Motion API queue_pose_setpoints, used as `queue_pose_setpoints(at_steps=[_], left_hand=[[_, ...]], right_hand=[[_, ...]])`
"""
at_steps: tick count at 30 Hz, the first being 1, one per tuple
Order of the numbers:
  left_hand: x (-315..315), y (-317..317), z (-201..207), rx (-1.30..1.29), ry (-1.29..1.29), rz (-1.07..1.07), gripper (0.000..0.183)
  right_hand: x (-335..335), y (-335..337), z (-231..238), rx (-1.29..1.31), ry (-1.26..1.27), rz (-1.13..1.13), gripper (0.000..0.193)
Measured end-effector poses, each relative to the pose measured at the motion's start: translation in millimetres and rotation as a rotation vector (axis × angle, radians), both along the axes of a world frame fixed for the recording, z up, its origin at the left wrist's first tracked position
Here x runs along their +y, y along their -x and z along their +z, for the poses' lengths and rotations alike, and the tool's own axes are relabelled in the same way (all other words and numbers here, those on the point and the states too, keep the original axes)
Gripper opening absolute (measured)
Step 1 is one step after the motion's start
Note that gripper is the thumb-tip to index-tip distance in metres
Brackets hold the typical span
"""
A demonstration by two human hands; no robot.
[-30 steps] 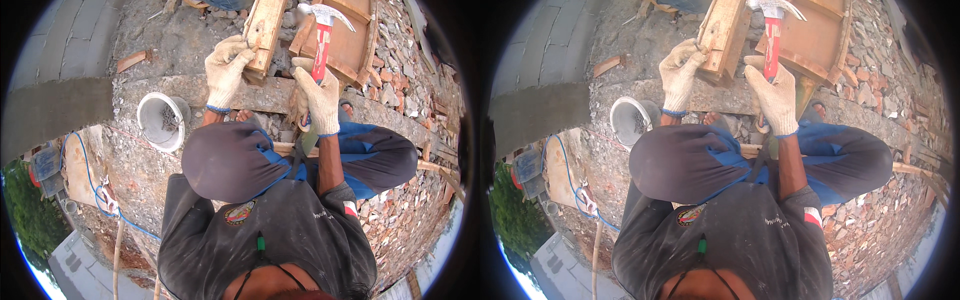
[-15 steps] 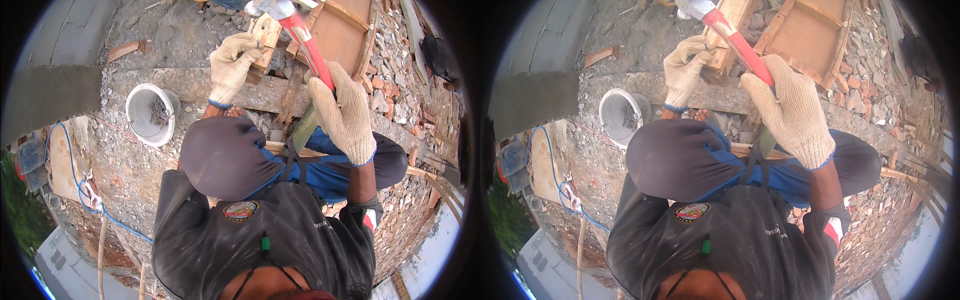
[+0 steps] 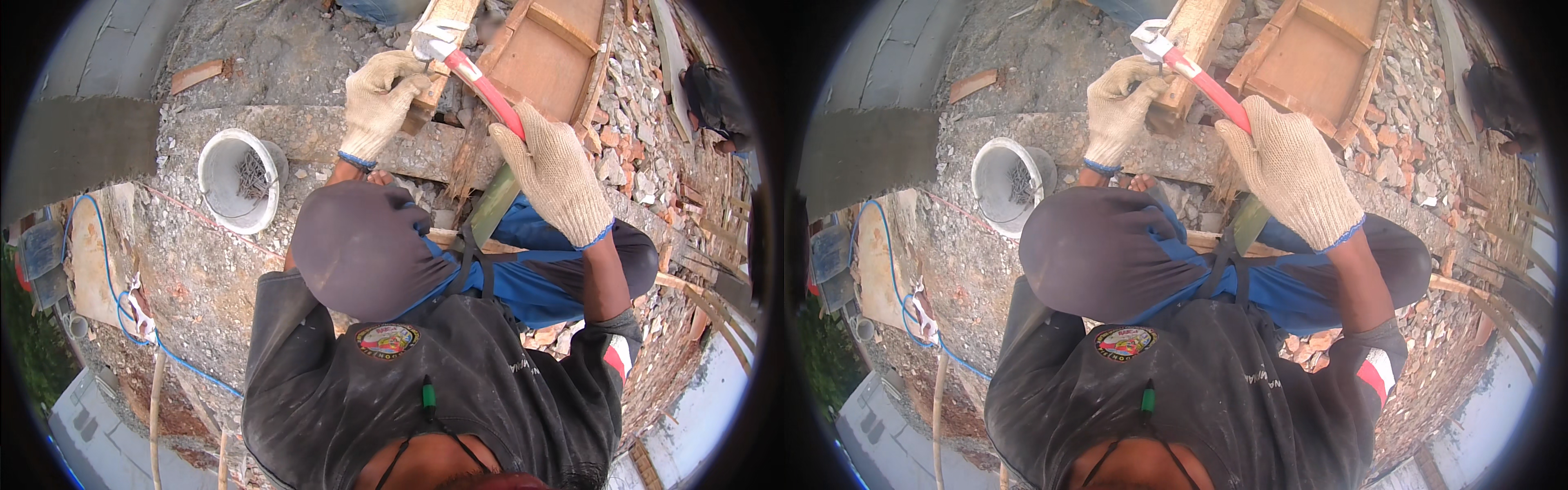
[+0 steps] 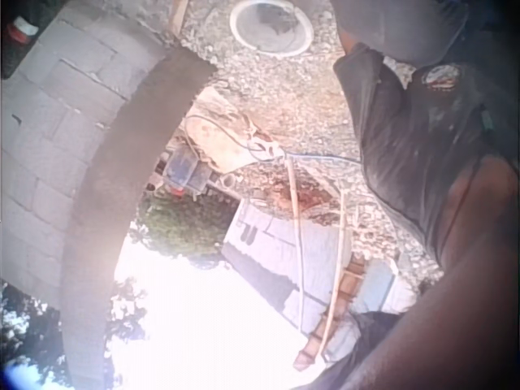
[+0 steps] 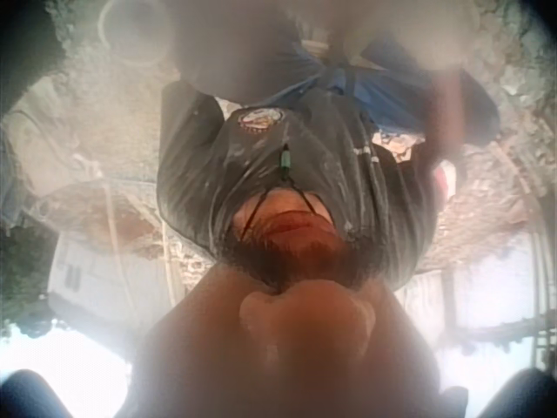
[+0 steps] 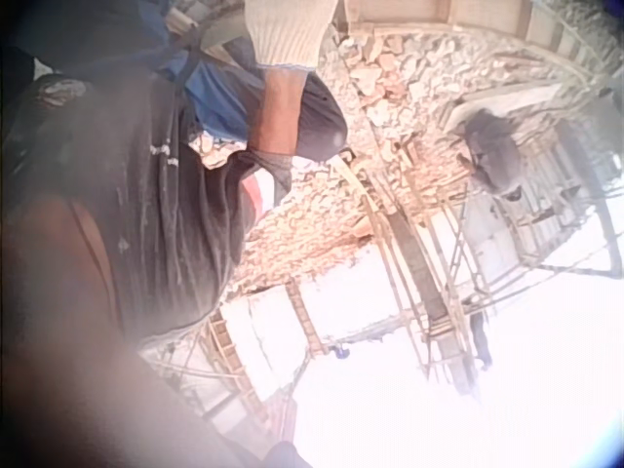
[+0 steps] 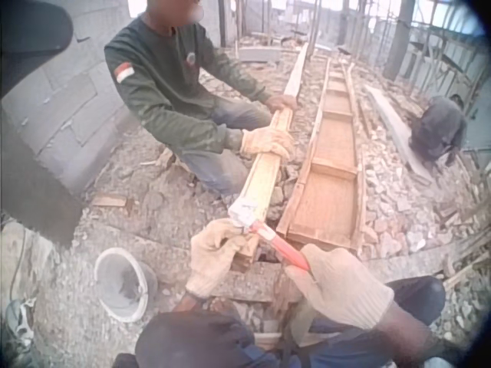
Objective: The person sits on the ground at a construction site and uses a hammer to drive nails into wooden planks, assembling a wooden frame structure. Another worker assists by holding the wood in place.
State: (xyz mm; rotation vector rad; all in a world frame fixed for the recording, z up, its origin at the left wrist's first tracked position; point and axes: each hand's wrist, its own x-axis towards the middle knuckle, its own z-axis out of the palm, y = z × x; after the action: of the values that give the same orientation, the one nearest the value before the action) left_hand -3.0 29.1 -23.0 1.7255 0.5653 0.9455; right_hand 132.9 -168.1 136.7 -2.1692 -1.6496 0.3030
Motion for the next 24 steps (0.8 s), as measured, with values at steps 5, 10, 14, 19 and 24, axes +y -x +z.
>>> queue_pose_setpoints(at_steps=[5,10,14,19,24], left_hand=[[3.7,-0.5,-5.5,-0.094,-0.051,0.032,0.02],[4.0,-6.1,-1.3,-0.05,-0.052,0.047,0.02],[4.3,1.2,-4.7,-0.055,-0.081,0.027,0.018],[10.6,3.4,-5.2,-0.059,-0.132,-0.027,0.017],[10.1,2.1,-2.6,-0.047,-0.107,-0.043,0.018]], right_hand=[[2.2,4.7,24.2,0.322,-0.228,-0.127,0.028],[-4.3,-6.2,-8.0,0.162,0.008,-0.069,0.03],[-1.1,-1.4,23.1,0.153,-0.027,-0.038,0.03],[-13.2,7.7,27.5,0.509,-0.405,-0.362,0.029],[6.8,-9.6,7.2,0.285,0.035,-0.136,0.031]])
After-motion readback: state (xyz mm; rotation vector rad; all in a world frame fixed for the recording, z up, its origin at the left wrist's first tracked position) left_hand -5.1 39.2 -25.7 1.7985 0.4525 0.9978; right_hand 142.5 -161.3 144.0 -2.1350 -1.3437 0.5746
